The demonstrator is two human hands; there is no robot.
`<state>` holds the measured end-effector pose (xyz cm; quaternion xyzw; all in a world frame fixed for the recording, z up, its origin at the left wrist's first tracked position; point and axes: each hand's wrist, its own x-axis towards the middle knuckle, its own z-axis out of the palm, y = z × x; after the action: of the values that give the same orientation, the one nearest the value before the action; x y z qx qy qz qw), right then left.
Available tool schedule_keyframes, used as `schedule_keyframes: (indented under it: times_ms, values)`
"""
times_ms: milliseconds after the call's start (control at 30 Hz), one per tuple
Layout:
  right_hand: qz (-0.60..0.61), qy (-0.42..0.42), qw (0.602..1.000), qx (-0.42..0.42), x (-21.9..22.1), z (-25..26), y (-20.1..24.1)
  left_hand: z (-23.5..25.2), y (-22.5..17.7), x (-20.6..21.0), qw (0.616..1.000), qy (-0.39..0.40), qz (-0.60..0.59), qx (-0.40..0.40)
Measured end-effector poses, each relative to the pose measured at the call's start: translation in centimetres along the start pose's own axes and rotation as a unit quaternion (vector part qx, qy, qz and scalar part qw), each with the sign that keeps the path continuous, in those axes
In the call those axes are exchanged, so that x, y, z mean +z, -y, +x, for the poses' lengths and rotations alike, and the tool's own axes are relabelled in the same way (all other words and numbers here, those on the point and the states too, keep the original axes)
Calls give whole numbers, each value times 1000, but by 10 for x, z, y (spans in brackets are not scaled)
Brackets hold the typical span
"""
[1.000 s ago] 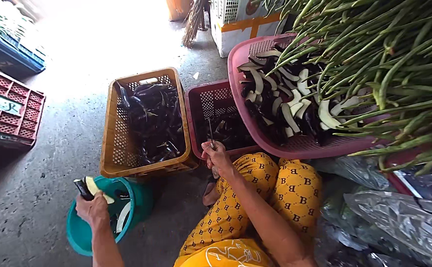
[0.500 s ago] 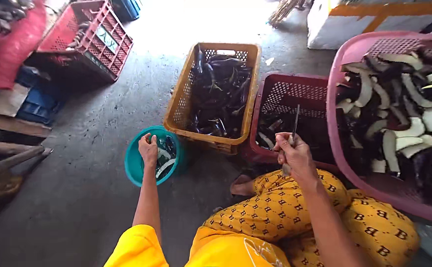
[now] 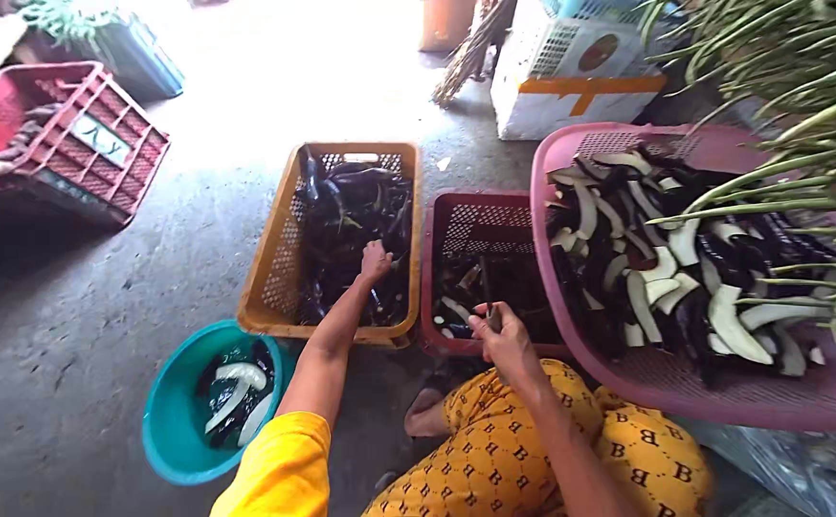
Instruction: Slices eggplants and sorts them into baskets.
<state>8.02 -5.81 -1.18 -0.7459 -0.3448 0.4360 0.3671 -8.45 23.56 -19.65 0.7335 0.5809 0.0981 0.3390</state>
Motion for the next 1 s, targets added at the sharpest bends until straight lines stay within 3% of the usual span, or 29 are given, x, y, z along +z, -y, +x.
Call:
schedule_keyframes:
  times_ms: [133, 300, 433, 567, 667, 733, 800, 900, 1000]
  values:
    - [6, 2, 1000, 15, -1, 2, 2, 29, -21, 12, 992, 0, -33, -123]
    - [10, 22, 1000, 17, 5, 2, 4, 35, -35, 15, 982, 30, -12, -187]
    - [16, 31, 999, 15, 5, 1, 3, 48, -17, 18, 975, -14, -121, -183]
    - [14, 34, 999, 20, 7, 2, 4, 42, -11, 13, 911, 16, -355, -210]
    - [3, 46, 999, 17, 10, 2, 6, 43, -9, 8, 934, 42, -310, -173]
    - [-1, 44, 999, 16, 13, 3, 7, 50, -12, 9, 960, 13, -236, -149]
    - [-11, 33, 999, 24, 13, 2, 8, 44, -24, 4, 959, -2, -236, -160]
    - [-24, 11, 999, 35, 10, 1, 10, 18, -36, -18, 910, 22, -375, -176]
    - [-26, 16, 999, 31, 12, 0, 10, -34, -39, -54, 827, 90, -534, -154]
